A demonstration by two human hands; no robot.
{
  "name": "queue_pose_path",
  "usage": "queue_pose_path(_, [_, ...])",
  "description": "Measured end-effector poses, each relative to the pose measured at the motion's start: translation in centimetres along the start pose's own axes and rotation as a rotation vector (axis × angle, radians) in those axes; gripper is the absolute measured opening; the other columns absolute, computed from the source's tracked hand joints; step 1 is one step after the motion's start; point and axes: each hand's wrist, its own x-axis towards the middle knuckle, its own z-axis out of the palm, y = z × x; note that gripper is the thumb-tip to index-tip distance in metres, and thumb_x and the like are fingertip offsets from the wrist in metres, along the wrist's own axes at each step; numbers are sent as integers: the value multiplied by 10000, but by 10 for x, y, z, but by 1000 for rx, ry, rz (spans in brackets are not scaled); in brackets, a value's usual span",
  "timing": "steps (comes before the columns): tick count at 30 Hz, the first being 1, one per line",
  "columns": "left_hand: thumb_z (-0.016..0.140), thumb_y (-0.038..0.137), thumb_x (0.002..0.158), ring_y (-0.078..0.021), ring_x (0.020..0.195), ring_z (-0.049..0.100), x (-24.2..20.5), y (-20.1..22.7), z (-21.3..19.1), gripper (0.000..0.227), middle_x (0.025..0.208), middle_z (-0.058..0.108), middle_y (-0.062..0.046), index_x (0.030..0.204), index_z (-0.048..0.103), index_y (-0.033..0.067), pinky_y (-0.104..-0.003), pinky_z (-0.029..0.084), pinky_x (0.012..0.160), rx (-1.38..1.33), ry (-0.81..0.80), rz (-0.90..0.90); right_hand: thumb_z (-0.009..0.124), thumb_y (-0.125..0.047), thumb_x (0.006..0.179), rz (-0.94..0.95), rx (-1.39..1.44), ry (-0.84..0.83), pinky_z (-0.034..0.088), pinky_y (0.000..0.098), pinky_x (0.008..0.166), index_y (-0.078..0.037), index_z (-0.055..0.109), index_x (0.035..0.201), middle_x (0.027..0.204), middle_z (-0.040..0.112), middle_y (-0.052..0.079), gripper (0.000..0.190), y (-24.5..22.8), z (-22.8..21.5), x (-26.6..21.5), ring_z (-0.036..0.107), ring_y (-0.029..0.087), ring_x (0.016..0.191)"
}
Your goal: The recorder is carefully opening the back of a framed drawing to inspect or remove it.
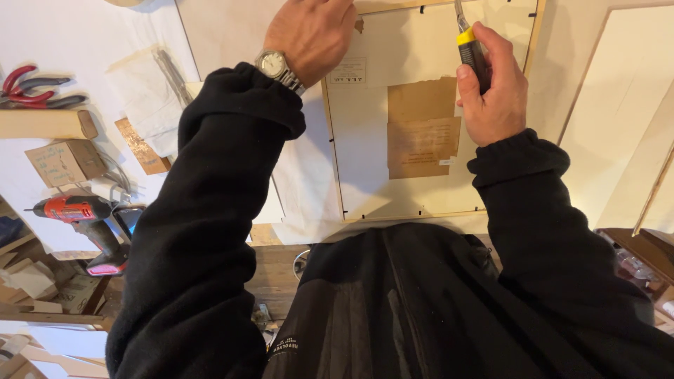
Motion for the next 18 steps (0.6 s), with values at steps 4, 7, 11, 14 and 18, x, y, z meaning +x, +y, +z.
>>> queue_pose_path(4, [634, 106, 993, -241, 870, 607, 0, -5, 15, 76, 1002, 593, -70, 938, 650, 55, -363, 501, 679, -3, -42, -8, 569, -214, 1191, 2, 2, -3, 546, 299, 726, -66, 421, 1548, 1022, 634, 57, 414, -1, 0, 1, 609, 134, 763])
queue_pose_path(7, [616, 61, 949, -232, 811, 622, 0, -12, 23, 69, 963, 617, -80, 960, 676, 28, -357, 498, 631, 74, -64, 36, 564, -213, 1207, -13, 8, -7, 530, 283, 690, -69, 426, 1550, 947, 628, 61, 397, -1, 0, 1, 600, 127, 712])
queue_pose_path(11, [651, 71, 925, -238, 618, 640, 3, -24, 33, 43, 777, 666, -88, 912, 688, 54, -355, 521, 527, -71, -151, -30, 569, -230, 1204, -35, -12, -3, 541, 308, 731, -60, 428, 1544, 990, 632, 69, 405, -3, 0, 1, 606, 132, 711])
queue_pose_path(14, [693, 116, 919, -242, 528, 634, 9, -34, 35, 74, 678, 664, -98, 863, 686, 68, -363, 526, 478, -184, -279, -78, 571, -255, 1199, -42, -26, 1, 543, 311, 729, -57, 439, 1536, 1039, 632, 76, 413, -6, -1, 3, 610, 142, 724])
queue_pose_path(18, [718, 145, 945, -226, 490, 642, 3, -47, 64, 113, 667, 680, -108, 900, 697, 44, -352, 531, 446, -356, -359, -143, 577, -269, 1221, -93, -77, -4, 537, 317, 750, -51, 442, 1533, 1049, 632, 85, 403, -4, -1, 3, 618, 136, 709])
